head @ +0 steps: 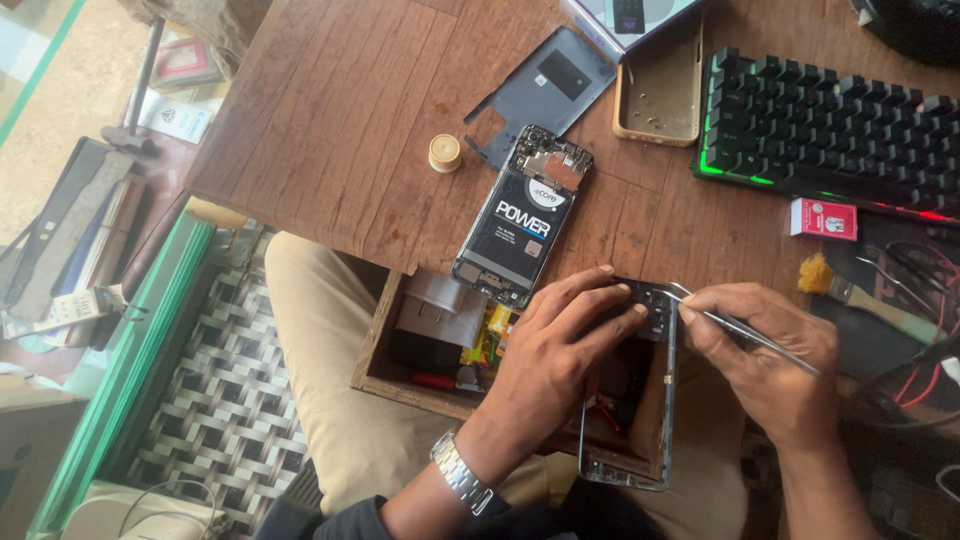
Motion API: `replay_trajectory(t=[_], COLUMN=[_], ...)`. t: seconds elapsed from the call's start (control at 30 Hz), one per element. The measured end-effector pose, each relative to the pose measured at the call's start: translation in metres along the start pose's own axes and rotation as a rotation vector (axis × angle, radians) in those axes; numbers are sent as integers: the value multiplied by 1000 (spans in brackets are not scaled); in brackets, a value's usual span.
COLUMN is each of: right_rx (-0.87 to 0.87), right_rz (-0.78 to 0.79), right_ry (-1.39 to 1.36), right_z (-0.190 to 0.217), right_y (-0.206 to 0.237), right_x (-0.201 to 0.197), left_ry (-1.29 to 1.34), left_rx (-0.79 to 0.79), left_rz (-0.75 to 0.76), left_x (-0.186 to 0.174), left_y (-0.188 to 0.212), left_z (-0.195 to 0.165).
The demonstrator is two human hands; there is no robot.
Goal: The person works on a disassembled smartphone, using tweezers to remove small components from the phone frame and then brushing the frame with a small brush. The person handles the phone chassis, battery, and frame throughout the clip.
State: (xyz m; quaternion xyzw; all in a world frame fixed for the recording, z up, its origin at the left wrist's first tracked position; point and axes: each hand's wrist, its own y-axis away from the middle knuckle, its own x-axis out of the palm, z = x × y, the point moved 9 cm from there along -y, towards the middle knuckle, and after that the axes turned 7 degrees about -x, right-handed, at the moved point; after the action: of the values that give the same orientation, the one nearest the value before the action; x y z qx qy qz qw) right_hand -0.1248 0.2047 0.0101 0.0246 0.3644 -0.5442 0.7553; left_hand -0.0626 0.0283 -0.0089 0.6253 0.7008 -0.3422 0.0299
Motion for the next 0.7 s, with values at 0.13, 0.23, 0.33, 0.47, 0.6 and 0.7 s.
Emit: replay_trajectory(t=[0.13,0.23,0.33,0.47,0.6,0.7], right_rx=[59,24,54,0,3,9], right_rz=[-2,-4,1,-1,0,-1], right_ry=[44,-27,38,58,94,24], right_z=[-4,0,-2,3,4,3], right_y=[1,0,0,-2,-1,-1], right_x=[-1,1,0,0,-2,-1], left_ry=[-12,-18,-32,-14,-17,-15], left_rx=[9,7,-1,8,4,6], left_rz=[0,0,6,12,6,5], left_x=[0,0,1,1,2,1], left_y=[0,0,1,0,0,1], left_z=[-1,-1,-1,-1,0,0])
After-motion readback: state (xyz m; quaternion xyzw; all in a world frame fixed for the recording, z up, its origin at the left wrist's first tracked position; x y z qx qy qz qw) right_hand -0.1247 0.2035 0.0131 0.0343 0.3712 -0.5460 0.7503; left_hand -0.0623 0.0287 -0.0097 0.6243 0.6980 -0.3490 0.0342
